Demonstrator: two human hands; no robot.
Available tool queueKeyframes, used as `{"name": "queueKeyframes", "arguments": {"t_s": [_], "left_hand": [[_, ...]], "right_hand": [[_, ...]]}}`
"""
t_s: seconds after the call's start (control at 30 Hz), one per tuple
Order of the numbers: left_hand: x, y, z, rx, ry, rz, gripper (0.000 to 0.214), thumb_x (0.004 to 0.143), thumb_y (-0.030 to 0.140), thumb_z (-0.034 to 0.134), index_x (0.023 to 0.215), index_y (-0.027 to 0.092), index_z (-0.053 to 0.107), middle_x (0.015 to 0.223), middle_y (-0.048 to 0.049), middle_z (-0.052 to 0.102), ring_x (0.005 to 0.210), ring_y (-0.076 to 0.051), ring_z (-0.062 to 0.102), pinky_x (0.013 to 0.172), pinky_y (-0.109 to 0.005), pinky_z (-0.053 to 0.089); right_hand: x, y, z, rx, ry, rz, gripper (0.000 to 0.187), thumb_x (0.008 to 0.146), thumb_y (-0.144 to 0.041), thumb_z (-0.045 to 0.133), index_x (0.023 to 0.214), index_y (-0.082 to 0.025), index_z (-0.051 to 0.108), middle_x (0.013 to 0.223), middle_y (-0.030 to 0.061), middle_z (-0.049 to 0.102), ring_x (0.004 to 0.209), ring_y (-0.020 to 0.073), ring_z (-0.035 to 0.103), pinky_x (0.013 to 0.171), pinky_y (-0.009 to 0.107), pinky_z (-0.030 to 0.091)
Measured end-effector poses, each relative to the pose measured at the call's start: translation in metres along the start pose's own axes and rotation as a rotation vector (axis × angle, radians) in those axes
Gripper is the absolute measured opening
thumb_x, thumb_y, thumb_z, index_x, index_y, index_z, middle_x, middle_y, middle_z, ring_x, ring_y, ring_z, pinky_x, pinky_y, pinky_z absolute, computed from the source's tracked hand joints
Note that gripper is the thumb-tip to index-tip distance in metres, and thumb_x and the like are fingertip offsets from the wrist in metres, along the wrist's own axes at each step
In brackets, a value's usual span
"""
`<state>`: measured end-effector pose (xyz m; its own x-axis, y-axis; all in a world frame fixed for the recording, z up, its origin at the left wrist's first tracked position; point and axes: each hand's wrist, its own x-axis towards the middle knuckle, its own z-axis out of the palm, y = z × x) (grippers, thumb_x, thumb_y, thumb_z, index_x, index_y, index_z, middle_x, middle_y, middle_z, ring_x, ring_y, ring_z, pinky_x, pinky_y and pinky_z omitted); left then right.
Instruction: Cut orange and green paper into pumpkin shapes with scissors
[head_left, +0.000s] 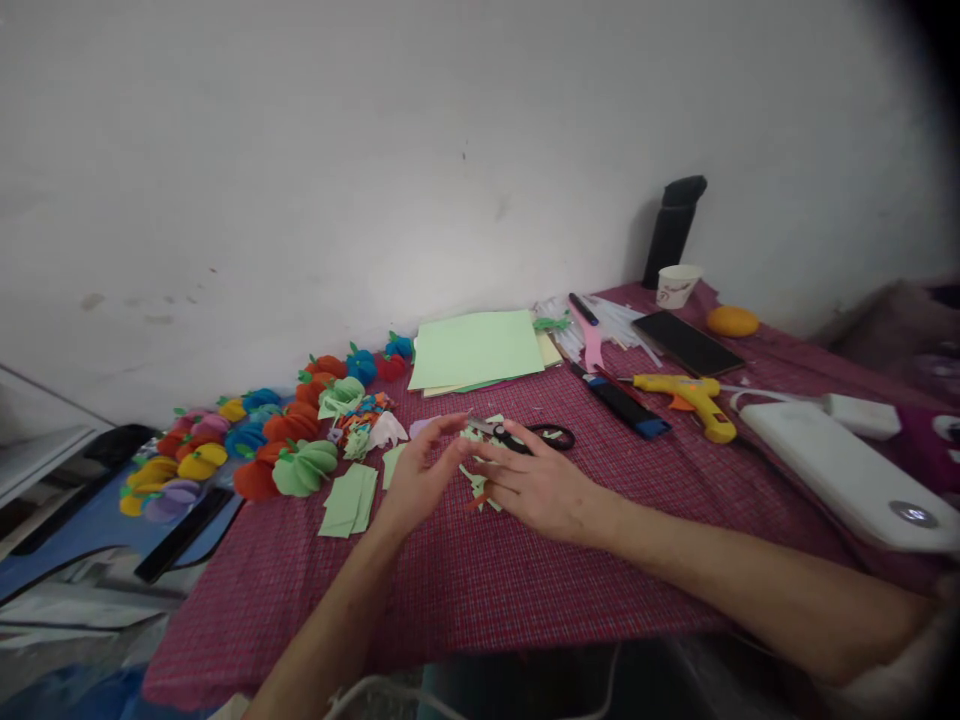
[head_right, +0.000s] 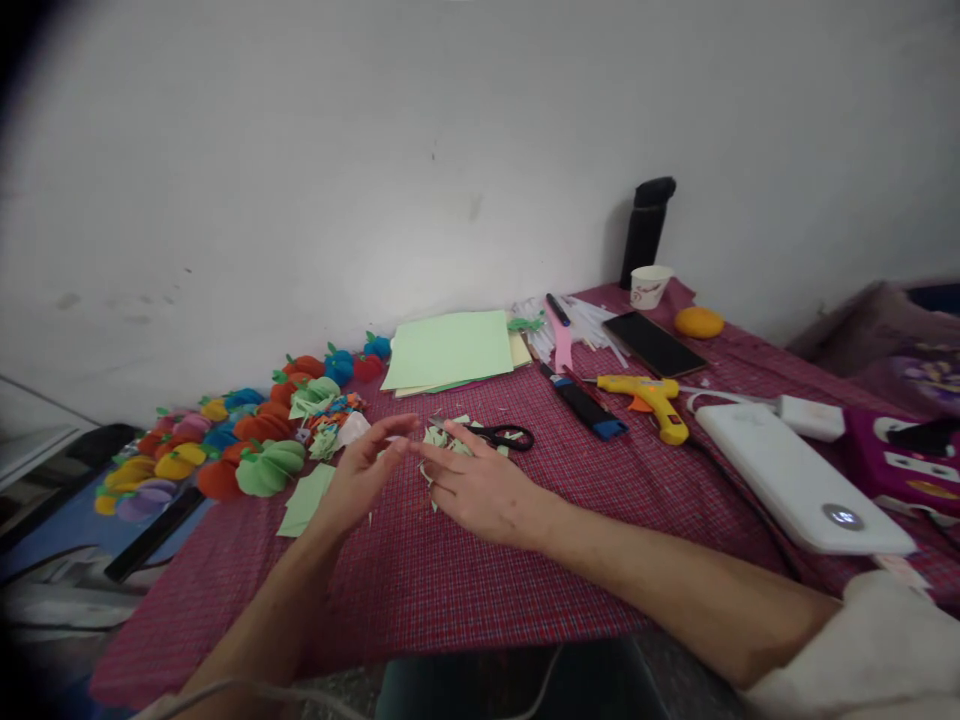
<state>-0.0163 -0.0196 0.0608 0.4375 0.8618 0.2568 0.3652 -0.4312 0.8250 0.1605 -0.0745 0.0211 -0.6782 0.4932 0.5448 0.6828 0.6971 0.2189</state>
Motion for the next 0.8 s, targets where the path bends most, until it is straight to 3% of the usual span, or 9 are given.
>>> {"name": "queueKeyframes", "arguments": {"t_s": [0.1,0.17,0.33,0.6,0.8], "left_hand": [[0.002,0.005,0.012,-0.241,-0.299,-0.073,0.033,0.071,0.033,0.061,0.098,0.014,0.059,0.088,-0.0065,0.065,0.078,-0.015,0.058,0.070,-0.027,0.045],[0.002,0.002,0.016,-0.346,-0.382,-0.119,0.031,0.067,0.030,0.066,0.091,0.013,0.061,0.078,-0.0045,0.065,0.069,-0.013,0.057,0.064,-0.024,0.044],[0.000,-0.010,0.019,-0.438,-0.356,-0.071,0.026,0.063,0.027,0.069,0.083,0.013,0.062,0.071,-0.0017,0.062,0.064,-0.011,0.055,0.061,-0.022,0.042],[-0.005,-0.005,0.019,-0.239,-0.297,0.188,0.020,0.071,0.026,0.062,0.088,0.017,0.065,0.081,-0.0045,0.063,0.074,-0.013,0.056,0.069,-0.025,0.043],[-0.006,-0.004,0.019,-0.174,-0.270,0.362,0.019,0.076,0.023,0.056,0.092,0.020,0.067,0.083,-0.0053,0.067,0.080,-0.015,0.057,0.078,-0.029,0.043]], "right_hand": [[0.000,-0.003,0.002,-0.022,0.009,-0.011,0.020,0.088,-0.018,0.041,0.085,-0.018,0.060,0.105,0.0055,0.062,0.120,0.0171,0.039,0.107,0.052,0.007],[-0.001,-0.004,0.003,-0.025,0.013,-0.010,0.021,0.088,-0.016,0.039,0.084,-0.018,0.060,0.100,0.0040,0.063,0.113,0.0159,0.044,0.107,0.052,0.007],[-0.003,-0.005,0.007,-0.012,0.067,-0.050,0.022,0.087,-0.015,0.039,0.081,-0.020,0.059,0.084,-0.0003,0.064,0.104,0.0150,0.049,0.106,0.053,0.008],[-0.006,-0.003,0.011,0.056,0.141,-0.077,0.018,0.085,-0.015,0.044,0.075,-0.019,0.058,0.088,-0.0006,0.065,0.097,0.0144,0.054,0.104,0.051,0.016],[-0.007,-0.002,0.014,0.117,0.128,-0.051,0.018,0.086,-0.015,0.043,0.079,-0.019,0.059,0.078,-0.0029,0.066,0.092,0.0129,0.055,0.105,0.050,0.017]]}}
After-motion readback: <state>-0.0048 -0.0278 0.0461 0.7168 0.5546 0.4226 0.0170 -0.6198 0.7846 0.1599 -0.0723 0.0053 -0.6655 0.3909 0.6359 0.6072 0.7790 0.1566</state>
